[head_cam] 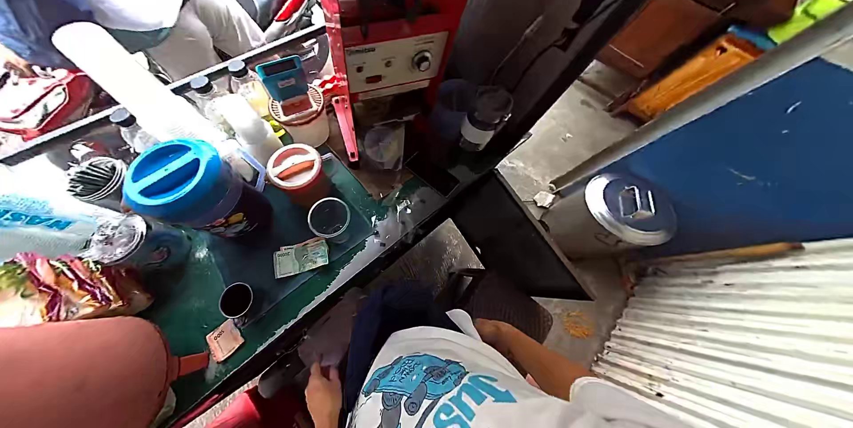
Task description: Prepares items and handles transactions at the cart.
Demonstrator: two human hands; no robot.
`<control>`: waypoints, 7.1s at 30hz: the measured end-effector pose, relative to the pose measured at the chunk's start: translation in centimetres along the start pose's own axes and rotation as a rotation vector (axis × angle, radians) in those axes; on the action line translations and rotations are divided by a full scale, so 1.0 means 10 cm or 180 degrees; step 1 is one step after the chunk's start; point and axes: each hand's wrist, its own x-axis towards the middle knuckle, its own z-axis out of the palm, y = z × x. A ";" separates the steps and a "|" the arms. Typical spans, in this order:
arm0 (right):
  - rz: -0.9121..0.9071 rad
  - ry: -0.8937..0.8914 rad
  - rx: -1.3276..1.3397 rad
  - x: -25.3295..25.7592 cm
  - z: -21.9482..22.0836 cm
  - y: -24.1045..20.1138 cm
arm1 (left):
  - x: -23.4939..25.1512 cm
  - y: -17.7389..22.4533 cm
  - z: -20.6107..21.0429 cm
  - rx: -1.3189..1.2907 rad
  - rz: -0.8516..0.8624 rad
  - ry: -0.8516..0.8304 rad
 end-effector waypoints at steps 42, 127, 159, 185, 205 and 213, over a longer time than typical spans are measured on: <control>-0.2921 0.1348 -0.4865 0.69 3.31 -1.97 | -0.72 -1.20 -0.29 0.0026 0.0059 -0.1970; -0.2707 -0.2812 0.0491 -1.53 1.64 -0.56 | -0.86 -0.80 -0.53 -0.4544 -0.2194 0.0652; -0.2483 0.0655 -0.2412 -1.64 -2.20 -2.83 | 1.11 4.31 0.32 -0.3796 0.1106 -0.0921; -0.2072 -0.0501 -0.2512 -1.25 -1.76 -3.79 | 0.43 4.08 0.50 -0.4166 0.0892 -0.0594; -0.2420 0.1381 -0.3174 -0.69 -1.71 -3.61 | 0.93 3.73 0.67 0.0577 0.1550 0.0183; -0.2564 0.1637 -0.3372 -0.48 -1.25 -3.85 | 0.50 3.54 0.60 0.0636 0.2118 -0.0419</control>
